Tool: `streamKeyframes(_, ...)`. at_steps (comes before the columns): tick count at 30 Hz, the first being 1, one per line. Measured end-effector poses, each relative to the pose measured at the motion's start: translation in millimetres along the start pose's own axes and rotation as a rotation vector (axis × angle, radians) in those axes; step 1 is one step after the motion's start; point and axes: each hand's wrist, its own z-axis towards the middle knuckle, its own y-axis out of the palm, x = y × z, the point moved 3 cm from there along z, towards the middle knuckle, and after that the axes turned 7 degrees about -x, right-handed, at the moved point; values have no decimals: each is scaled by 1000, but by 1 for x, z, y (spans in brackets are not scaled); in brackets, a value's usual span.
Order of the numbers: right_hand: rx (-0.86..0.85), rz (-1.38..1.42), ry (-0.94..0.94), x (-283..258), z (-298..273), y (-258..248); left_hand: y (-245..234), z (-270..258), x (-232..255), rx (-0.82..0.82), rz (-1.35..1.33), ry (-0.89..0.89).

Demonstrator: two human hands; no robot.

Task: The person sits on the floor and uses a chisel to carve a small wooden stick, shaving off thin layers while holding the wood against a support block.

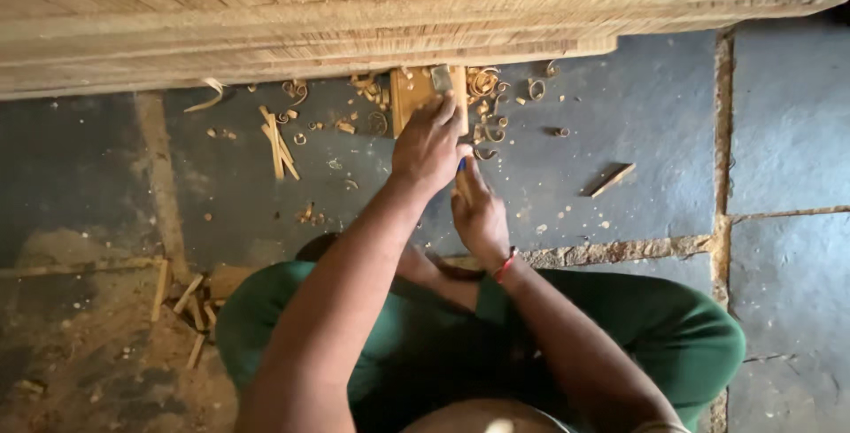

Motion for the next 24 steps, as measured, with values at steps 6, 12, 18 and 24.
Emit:
streamKeyframes(6, 24, 12, 12, 5, -28, -11, -5, -20, 23, -189, -44, -77)
streamKeyframes(12, -40, 73, 118, 3, -86, -31, 2, -66, 68, 8, 15, 15)
streamKeyframes(18, -36, -5, -67, -8, -100, -23, 15, -91, 55, -81, -157, -83)
streamKeyframes(24, -122, 2, 146, 2, -94, -14, 27, -85, 45, 122, -123, -18)
